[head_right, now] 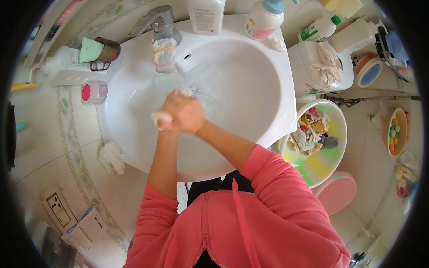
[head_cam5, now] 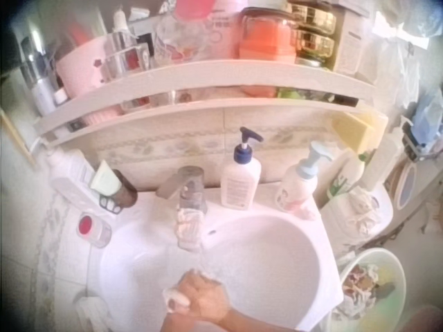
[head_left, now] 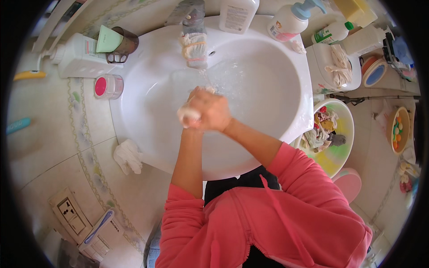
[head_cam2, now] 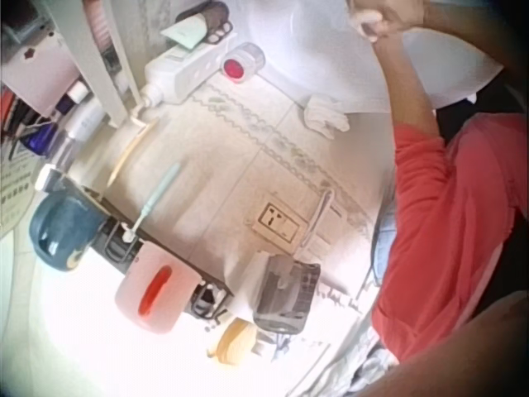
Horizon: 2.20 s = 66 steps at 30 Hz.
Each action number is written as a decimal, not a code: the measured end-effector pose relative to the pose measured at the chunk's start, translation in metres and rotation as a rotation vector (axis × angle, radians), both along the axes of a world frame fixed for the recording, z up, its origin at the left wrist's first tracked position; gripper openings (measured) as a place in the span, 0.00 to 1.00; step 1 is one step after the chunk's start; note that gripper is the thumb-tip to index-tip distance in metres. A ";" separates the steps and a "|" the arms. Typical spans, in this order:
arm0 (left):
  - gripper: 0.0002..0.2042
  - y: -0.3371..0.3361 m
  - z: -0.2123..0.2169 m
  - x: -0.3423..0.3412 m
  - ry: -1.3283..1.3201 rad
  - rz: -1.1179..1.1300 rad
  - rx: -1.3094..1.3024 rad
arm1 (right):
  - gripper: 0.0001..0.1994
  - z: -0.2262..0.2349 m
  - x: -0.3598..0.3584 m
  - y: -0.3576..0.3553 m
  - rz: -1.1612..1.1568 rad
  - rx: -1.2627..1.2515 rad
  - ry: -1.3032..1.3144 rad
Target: The person hand-washes several small white cloths in a bathroom sink. They repeatedly wet, rub, and wring each cloth under running water, then place the cleaned items into a nearby basin.
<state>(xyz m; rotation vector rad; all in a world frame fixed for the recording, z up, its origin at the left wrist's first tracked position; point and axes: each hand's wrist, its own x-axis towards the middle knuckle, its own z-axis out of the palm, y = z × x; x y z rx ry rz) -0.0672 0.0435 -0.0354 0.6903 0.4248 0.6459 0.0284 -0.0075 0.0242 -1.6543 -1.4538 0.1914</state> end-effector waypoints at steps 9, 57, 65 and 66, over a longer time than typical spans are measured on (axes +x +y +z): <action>0.11 0.034 0.052 -0.031 0.840 -0.098 0.117 | 0.23 -0.050 0.137 -0.044 0.001 -0.394 0.232; 0.20 0.051 0.190 0.049 0.669 0.534 1.654 | 0.33 -0.079 0.100 -0.044 0.250 -0.783 -0.577; 0.20 0.041 0.140 0.018 0.680 0.438 1.424 | 0.32 -0.060 0.106 -0.041 0.303 -0.703 -0.573; 0.20 0.040 0.128 0.013 0.666 0.489 1.374 | 0.31 -0.059 0.113 -0.035 0.283 -0.740 -0.522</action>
